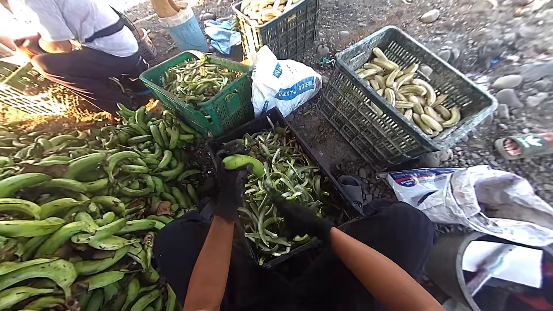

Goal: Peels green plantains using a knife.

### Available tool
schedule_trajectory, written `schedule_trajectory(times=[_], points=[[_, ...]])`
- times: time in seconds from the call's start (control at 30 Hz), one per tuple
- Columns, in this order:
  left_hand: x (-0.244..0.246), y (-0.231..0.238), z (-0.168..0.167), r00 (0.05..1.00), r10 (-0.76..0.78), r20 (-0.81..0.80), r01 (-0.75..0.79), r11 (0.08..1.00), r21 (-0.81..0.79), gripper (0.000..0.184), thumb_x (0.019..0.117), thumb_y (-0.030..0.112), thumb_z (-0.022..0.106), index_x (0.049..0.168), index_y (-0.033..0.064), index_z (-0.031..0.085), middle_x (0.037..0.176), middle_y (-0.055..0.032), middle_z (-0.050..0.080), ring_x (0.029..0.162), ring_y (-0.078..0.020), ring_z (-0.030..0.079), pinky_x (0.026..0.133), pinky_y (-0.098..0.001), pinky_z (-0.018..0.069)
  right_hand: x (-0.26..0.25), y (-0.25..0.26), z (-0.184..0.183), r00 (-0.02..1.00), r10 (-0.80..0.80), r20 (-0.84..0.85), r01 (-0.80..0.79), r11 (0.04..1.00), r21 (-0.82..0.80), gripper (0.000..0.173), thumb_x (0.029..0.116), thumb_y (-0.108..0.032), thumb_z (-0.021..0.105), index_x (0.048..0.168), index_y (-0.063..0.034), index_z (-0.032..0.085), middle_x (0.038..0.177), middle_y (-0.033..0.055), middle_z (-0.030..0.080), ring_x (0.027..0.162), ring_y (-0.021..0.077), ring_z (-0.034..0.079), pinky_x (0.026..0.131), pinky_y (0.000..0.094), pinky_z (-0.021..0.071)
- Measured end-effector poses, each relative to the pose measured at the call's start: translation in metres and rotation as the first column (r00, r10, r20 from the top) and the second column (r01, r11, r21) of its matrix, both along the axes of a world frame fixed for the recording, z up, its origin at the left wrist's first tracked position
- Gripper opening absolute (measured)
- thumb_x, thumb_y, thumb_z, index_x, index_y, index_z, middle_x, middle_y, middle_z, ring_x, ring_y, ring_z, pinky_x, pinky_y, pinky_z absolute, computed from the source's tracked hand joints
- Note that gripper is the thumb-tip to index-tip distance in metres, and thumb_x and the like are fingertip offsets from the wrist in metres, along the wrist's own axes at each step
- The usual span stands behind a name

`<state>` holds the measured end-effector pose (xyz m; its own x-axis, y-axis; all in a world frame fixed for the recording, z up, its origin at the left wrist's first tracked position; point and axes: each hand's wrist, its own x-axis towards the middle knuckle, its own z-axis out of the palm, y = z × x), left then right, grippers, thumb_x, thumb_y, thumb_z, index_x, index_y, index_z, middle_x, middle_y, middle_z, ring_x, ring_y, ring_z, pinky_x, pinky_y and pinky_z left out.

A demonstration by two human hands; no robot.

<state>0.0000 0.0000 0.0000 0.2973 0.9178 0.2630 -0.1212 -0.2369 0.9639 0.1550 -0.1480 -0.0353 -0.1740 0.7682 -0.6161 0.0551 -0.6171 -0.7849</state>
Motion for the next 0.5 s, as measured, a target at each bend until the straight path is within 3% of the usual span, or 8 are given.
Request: schedule_trajectory(times=[0.07,0.17,0.23,0.27,0.33,0.4,0.5], points=[[-0.003,-0.001,0.009,0.996,-0.08,0.045,0.086,0.983,-0.163,0.063,0.0949,0.013,0.065,0.152,0.0199,0.04,0.132,-0.0066,0.063,0.111,-0.0199,0.066,0.089,-0.0388,0.0584,0.012,0.01,0.012,0.986,-0.139,0.087,0.124,0.979,0.16,0.066,0.1084,-0.059,0.021,0.135,-0.0086,0.053,0.087,0.0104,0.066,0.064,0.0206,0.068,0.059,0.0397,0.0603],[-0.006,-0.001,0.013,0.981,-0.195,-0.006,0.19,0.962,-0.197,0.058,0.1035,0.024,0.056,0.158,0.0256,0.035,0.138,-0.0062,0.062,0.115,-0.0225,0.066,0.092,-0.0405,0.0585,0.032,0.017,0.017,0.958,-0.273,0.088,0.206,0.867,0.454,0.052,0.1061,-0.046,0.042,0.145,-0.0133,0.053,0.126,0.0061,0.067,0.112,0.014,0.064,0.098,0.0414,0.0519],[-0.004,-0.004,0.008,0.967,-0.249,-0.059,0.237,0.959,-0.152,0.055,0.1062,0.038,0.049,0.158,0.0264,0.035,0.139,-0.004,0.06,0.114,-0.018,0.065,0.092,-0.0377,0.0571,0.04,0.018,0.015,0.967,-0.214,0.136,0.102,0.819,0.564,0.06,0.1015,-0.052,0.05,0.153,-0.0226,0.045,0.143,0.0039,0.059,0.129,0.0156,0.056,0.108,0.0463,0.0464],[-0.004,-0.006,0.006,0.959,-0.269,-0.09,0.257,0.958,-0.129,0.058,0.1062,0.05,0.042,0.159,0.0266,0.034,0.139,-0.0034,0.06,0.113,-0.0157,0.064,0.092,-0.0366,0.0567,0.04,0.018,0.014,0.962,-0.171,0.212,0.013,0.807,0.59,0.065,0.0998,-0.058,0.049,0.157,-0.0273,0.041,0.145,0.0054,0.058,0.131,0.0199,0.055,0.108,0.0507,0.0448],[-0.001,-0.013,0.001,0.956,-0.284,-0.073,0.27,0.949,-0.164,0.07,0.1007,0.069,0.033,0.156,0.0273,0.037,0.117,-0.004,0.069,0.092,-0.0143,0.068,0.077,-0.033,0.0593,0.035,0.017,0.012,0.915,-0.09,0.392,-0.163,0.809,0.565,0.072,0.0968,-0.069,0.045,0.16,-0.0354,0.036,0.136,0.0093,0.063,0.126,0.0297,0.055,0.107,0.0603,0.0396],[-0.002,-0.018,-0.002,0.958,-0.285,0.022,0.279,0.914,-0.295,0.073,0.0963,0.077,0.03,0.151,0.0309,0.044,0.099,-0.0026,0.071,0.075,-0.0124,0.068,0.064,-0.0293,0.0587,0.028,0.014,0.014,0.872,-0.052,0.487,-0.238,0.825,0.513,0.076,0.093,-0.075,0.045,0.159,-0.037,0.038,0.137,0.0108,0.063,0.127,0.0348,0.054,0.107,0.0652,0.0357],[-0.006,-0.022,-0.003,0.96,-0.242,0.138,0.279,0.861,-0.426,0.072,0.0962,0.079,0.022,0.142,0.0328,0.052,0.082,-0.0008,0.066,0.06,-0.0094,0.062,0.052,-0.0249,0.0541,0.021,0.012,0.015,0.774,-0.145,0.617,-0.254,0.821,0.511,0.072,0.0894,-0.083,0.039,0.15,-0.0442,0.05,0.122,0.015,0.065,0.115,0.0401,0.057,0.087,0.0659,0.0455]])
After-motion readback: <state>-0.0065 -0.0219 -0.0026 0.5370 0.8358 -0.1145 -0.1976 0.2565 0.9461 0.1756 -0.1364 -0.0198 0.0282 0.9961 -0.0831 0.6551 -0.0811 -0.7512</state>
